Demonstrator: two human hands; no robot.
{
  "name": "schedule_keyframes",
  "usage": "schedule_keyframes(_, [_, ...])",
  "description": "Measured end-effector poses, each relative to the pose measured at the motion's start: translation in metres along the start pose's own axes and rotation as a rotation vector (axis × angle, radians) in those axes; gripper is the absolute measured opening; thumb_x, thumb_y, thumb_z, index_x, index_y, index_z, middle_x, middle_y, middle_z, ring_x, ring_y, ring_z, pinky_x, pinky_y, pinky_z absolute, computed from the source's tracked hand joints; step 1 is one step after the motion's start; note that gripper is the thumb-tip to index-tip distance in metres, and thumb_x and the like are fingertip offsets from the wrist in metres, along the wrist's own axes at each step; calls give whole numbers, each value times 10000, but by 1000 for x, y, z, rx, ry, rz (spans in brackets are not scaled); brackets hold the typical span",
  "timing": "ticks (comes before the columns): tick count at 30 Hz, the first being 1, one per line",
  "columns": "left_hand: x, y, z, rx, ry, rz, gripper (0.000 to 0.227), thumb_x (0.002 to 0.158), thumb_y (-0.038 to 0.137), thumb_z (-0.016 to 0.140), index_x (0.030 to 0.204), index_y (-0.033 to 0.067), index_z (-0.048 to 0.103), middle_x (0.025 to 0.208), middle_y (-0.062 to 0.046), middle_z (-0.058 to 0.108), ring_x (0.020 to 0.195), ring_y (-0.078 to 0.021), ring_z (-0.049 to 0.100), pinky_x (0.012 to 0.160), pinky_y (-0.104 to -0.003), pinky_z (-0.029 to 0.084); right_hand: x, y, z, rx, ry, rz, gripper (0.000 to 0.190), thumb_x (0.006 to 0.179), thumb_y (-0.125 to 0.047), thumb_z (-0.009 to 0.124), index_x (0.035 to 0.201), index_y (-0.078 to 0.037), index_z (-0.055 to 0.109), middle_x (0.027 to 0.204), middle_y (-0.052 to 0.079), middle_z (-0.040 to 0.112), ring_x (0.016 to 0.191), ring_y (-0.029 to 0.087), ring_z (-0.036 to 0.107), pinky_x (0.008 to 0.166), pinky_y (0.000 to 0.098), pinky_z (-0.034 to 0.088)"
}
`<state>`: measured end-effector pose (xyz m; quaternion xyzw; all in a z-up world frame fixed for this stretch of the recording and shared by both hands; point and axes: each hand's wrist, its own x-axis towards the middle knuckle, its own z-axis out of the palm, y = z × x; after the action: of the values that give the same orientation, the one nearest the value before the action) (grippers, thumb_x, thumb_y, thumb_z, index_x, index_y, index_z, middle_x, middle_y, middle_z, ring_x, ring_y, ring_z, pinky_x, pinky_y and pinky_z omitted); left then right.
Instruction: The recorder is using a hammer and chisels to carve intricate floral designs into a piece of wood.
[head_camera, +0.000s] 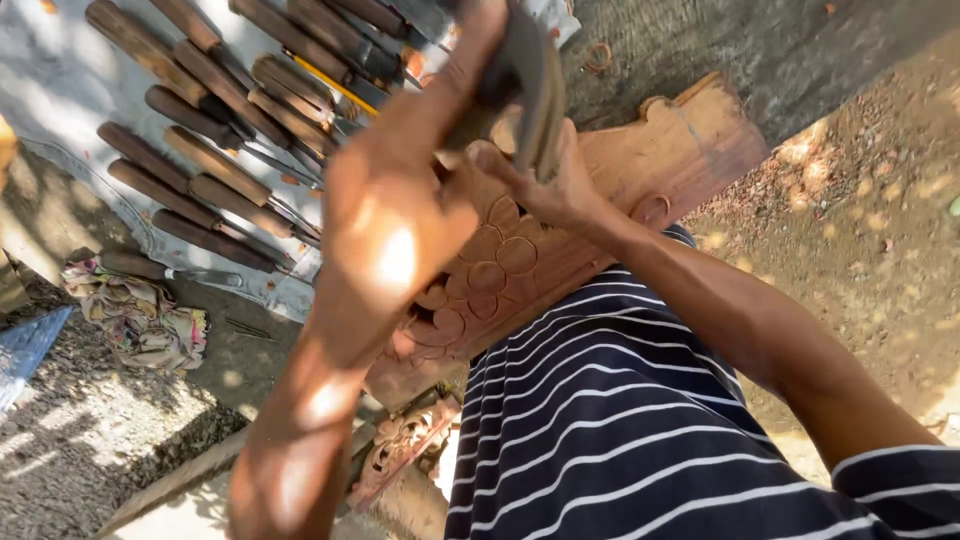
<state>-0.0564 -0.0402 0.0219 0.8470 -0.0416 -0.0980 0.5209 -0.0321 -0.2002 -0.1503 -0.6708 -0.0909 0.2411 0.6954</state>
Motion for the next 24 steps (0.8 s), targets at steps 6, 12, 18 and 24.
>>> schedule_keyframes(6, [8, -1, 23, 353, 117, 215, 821, 990, -80, 576, 1604, 390, 300, 1263, -106, 704, 1004, -218, 769, 927, -293, 643, -3, 69, -4, -32, 29, -286, 182, 1105, -143, 586, 998, -7, 641, 863, 19, 608, 740, 124, 561, 601, 278, 468])
schedule_keyframes(12, [23, 13, 13, 455, -32, 35, 699, 981, 11, 670, 1565, 308, 427, 1074, -157, 736, 885, -252, 768, 828, -376, 639, -8, 20, -2, 181, 147, -53, 116, 1027, -121, 679, 951, -74, 607, 765, -52, 591, 644, 41, 558, 527, 242, 437])
schedule_keyframes(18, [35, 19, 31, 712, -149, 76, 754, 949, 70, 679, 1590, 333, 381, 1118, -244, 668, 845, -357, 733, 741, -457, 598, -15, 84, -6, 122, 262, -206, 210, 1037, -37, 656, 831, -55, 619, 701, -28, 607, 609, 44, 550, 522, 239, 410])
schedule_keyframes(24, [36, 10, 50, 624, -39, 82, 807, 969, 107, 676, 1601, 403, 270, 1135, -147, 680, 870, -342, 727, 753, -475, 591, -14, 66, -6, 233, 257, -241, 40, 988, -1, 669, 979, -27, 640, 949, -22, 673, 853, 39, 634, 738, 239, 522])
